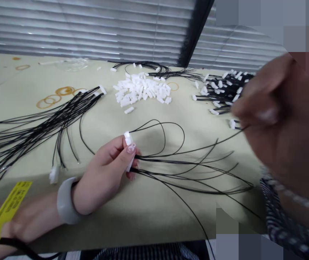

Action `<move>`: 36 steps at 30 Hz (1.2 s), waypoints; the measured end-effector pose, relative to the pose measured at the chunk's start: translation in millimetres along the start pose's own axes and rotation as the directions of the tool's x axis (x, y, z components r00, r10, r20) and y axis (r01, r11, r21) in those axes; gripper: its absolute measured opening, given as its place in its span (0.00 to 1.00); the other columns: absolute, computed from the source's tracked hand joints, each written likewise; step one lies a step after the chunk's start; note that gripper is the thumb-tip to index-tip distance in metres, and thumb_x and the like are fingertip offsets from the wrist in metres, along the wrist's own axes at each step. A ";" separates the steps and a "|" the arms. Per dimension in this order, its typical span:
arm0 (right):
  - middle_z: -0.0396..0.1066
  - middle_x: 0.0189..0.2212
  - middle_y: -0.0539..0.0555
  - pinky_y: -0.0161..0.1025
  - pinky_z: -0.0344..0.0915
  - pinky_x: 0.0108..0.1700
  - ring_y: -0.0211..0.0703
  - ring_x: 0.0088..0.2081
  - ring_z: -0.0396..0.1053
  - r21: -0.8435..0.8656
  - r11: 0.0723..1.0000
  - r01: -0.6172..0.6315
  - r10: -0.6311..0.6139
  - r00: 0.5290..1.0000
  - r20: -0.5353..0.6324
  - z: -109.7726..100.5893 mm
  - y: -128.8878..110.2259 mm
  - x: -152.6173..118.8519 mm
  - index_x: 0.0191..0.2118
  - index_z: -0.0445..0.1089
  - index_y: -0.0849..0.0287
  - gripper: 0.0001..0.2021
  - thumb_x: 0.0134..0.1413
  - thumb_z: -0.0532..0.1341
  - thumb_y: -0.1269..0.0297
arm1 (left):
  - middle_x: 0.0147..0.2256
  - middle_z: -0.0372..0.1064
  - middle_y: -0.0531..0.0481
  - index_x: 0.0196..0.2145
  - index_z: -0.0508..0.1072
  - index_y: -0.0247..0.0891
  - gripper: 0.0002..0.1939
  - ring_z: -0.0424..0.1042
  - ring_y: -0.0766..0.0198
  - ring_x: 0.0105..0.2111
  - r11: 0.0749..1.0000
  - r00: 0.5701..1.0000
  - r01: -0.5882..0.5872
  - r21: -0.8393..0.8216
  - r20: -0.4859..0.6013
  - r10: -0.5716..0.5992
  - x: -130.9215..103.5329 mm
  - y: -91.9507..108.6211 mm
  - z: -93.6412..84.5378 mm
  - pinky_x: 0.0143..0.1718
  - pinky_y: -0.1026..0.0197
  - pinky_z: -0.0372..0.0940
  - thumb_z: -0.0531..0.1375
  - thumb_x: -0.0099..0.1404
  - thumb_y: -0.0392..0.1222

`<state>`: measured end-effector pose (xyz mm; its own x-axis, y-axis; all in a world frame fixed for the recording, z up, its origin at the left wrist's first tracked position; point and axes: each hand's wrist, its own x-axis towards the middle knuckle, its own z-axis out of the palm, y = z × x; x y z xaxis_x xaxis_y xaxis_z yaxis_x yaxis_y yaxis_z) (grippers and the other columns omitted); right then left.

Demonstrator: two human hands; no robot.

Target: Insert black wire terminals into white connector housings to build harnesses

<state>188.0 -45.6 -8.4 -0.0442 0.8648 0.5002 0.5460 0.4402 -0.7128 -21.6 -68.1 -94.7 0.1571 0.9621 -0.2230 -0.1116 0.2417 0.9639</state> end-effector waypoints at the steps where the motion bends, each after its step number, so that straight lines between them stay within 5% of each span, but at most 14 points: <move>1: 0.69 0.39 0.43 0.33 0.57 0.28 0.26 0.31 0.66 0.006 1.000 0.031 -0.031 0.998 0.063 3.5 -2.1 -2.8 0.42 0.67 0.49 0.11 0.60 0.50 0.63 | 0.20 0.61 0.55 0.27 0.67 0.36 0.11 0.60 0.72 0.20 1.000 1.000 0.000 -0.012 0.012 0.000 -0.4 -0.2 -0.6 0.19 0.72 0.60 0.58 0.60 0.46; 3: 0.69 0.26 0.45 0.29 0.58 0.26 0.26 0.25 0.64 -0.013 0.994 0.107 -0.100 0.966 0.239 11.1 -3.6 -8.5 0.33 0.70 0.57 0.03 0.54 0.58 0.69 | 0.22 0.60 0.55 0.27 0.68 0.36 0.10 0.60 0.72 0.21 0.999 0.999 -0.001 -0.037 0.038 0.002 -1.2 -0.3 -1.6 0.19 0.72 0.60 0.58 0.60 0.46; 6: 0.68 0.21 0.45 0.28 0.56 0.25 0.26 0.22 0.60 -0.093 0.980 0.174 -0.126 0.916 0.381 24.8 0.4 -15.3 0.27 0.70 0.60 0.05 0.53 0.59 0.69 | 0.23 0.60 0.55 0.28 0.67 0.37 0.10 0.60 0.72 0.22 1.000 0.998 0.004 -0.028 0.066 -0.002 -2.6 0.2 -2.3 0.20 0.71 0.59 0.57 0.61 0.46; 14: 0.66 0.19 0.44 0.27 0.51 0.25 0.25 0.20 0.55 -0.158 0.957 0.244 -0.169 0.908 0.383 48.2 10.2 -15.4 0.26 0.70 0.63 0.08 0.54 0.57 0.71 | 0.22 0.58 0.56 0.28 0.65 0.37 0.12 0.59 0.73 0.20 0.998 0.982 -0.046 0.043 0.186 0.037 -6.1 -0.4 -3.4 0.21 0.70 0.58 0.52 0.65 0.46; 31: 0.62 0.17 0.45 0.29 0.48 0.26 0.27 0.20 0.53 -0.128 0.969 0.210 -0.133 0.887 0.443 48.6 7.5 -12.7 0.24 0.68 0.63 0.11 0.55 0.55 0.68 | 0.23 0.58 0.56 0.28 0.64 0.38 0.13 0.60 0.73 0.21 0.989 0.976 -0.072 0.129 0.212 0.043 -7.2 2.9 -3.1 0.20 0.71 0.59 0.52 0.65 0.49; 36: 0.65 0.22 0.47 0.30 0.50 0.29 0.29 0.25 0.58 -0.158 0.933 0.322 -0.201 0.833 0.515 51.2 7.3 -12.5 0.28 0.69 0.64 0.09 0.55 0.54 0.69 | 0.21 0.57 0.57 0.26 0.63 0.37 0.13 0.57 0.74 0.19 0.987 0.971 -0.051 0.153 0.240 0.013 -9.1 7.1 -0.5 0.18 0.74 0.57 0.53 0.64 0.48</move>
<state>149.7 -40.8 -45.0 -0.5773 0.7568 0.3066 0.6274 0.6514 -0.4267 -24.3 -75.1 -85.9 0.3867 0.9066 -0.1689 0.0315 0.1700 0.9849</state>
